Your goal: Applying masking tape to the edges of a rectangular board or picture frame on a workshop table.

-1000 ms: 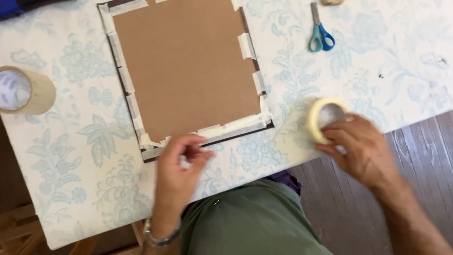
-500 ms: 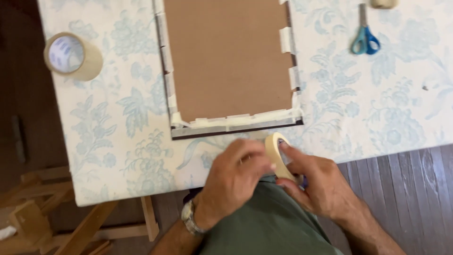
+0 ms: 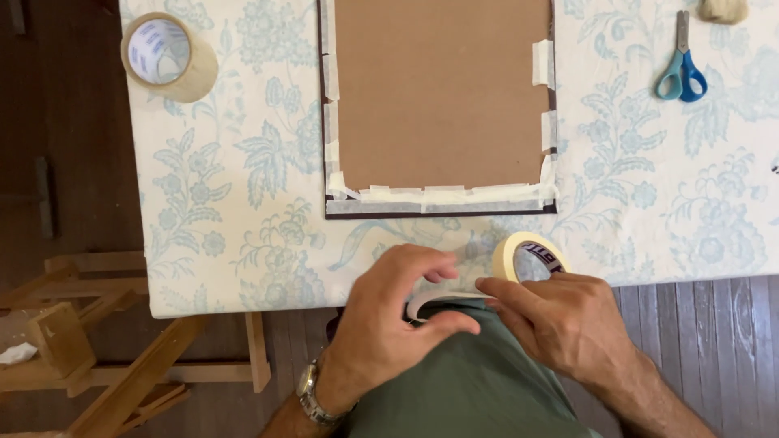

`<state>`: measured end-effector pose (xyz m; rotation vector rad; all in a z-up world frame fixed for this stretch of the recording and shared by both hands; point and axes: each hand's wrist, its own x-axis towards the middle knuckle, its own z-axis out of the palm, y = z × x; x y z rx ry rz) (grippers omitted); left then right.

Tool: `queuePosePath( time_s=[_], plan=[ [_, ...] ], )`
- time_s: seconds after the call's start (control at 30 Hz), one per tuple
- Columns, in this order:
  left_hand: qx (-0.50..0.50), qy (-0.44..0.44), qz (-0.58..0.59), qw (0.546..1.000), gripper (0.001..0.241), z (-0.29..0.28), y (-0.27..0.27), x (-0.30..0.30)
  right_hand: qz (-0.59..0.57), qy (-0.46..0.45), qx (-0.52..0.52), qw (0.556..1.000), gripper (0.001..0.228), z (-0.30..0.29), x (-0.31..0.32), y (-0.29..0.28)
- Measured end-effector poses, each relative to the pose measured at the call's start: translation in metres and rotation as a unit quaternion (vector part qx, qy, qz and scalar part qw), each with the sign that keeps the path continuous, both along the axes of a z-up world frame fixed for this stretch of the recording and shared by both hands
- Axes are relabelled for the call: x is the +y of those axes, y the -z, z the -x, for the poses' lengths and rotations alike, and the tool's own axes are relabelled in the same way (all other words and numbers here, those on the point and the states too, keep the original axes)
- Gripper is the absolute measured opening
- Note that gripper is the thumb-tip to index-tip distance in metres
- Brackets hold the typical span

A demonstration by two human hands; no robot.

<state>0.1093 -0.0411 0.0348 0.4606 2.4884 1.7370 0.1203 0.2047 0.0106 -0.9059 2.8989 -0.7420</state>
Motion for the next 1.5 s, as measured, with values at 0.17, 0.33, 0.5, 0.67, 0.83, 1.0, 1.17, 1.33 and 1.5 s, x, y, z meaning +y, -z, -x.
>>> queuePosePath(
  time_s=[0.17,0.33,0.5,0.67,0.83,1.0,1.17,1.33,1.5],
  plan=[
    [0.179,0.063,0.058,0.98,0.023,0.006,0.003,0.011,-0.048,-0.021,0.1,0.994,0.015,-0.005,0.0,-0.007],
    [0.185,0.076,0.106,0.974,0.013,0.003,0.005,0.015,-0.053,-0.062,0.157,0.984,0.015,-0.006,-0.006,-0.017],
    [0.153,0.067,0.133,0.977,0.012,0.006,0.014,0.011,-0.093,-0.135,0.223,0.961,0.007,-0.01,-0.002,-0.043],
    [0.09,-0.138,0.123,0.979,0.006,0.026,0.016,-0.04,-0.145,-0.184,-0.087,0.968,0.073,-0.035,0.038,-0.048],
    [0.048,-0.078,0.144,0.985,0.064,0.02,0.033,-0.049,-0.452,0.056,0.021,0.89,0.078,0.01,0.074,-0.027],
    [0.06,-0.02,0.101,0.993,0.085,0.002,0.054,-0.024,-0.39,0.164,0.111,0.899,0.058,0.016,0.038,-0.023],
    [0.063,0.046,0.13,0.988,0.065,-0.006,0.046,-0.015,0.022,-0.006,0.014,1.0,0.047,0.021,-0.046,-0.008],
    [0.029,0.042,0.104,0.993,0.052,-0.002,0.047,-0.041,0.054,0.0,-0.002,0.999,0.005,0.03,-0.073,-0.005],
    [-0.053,-0.004,0.092,0.994,0.04,0.021,0.032,-0.07,0.067,0.008,-0.03,0.997,0.011,0.043,-0.09,-0.007]
  ],
)
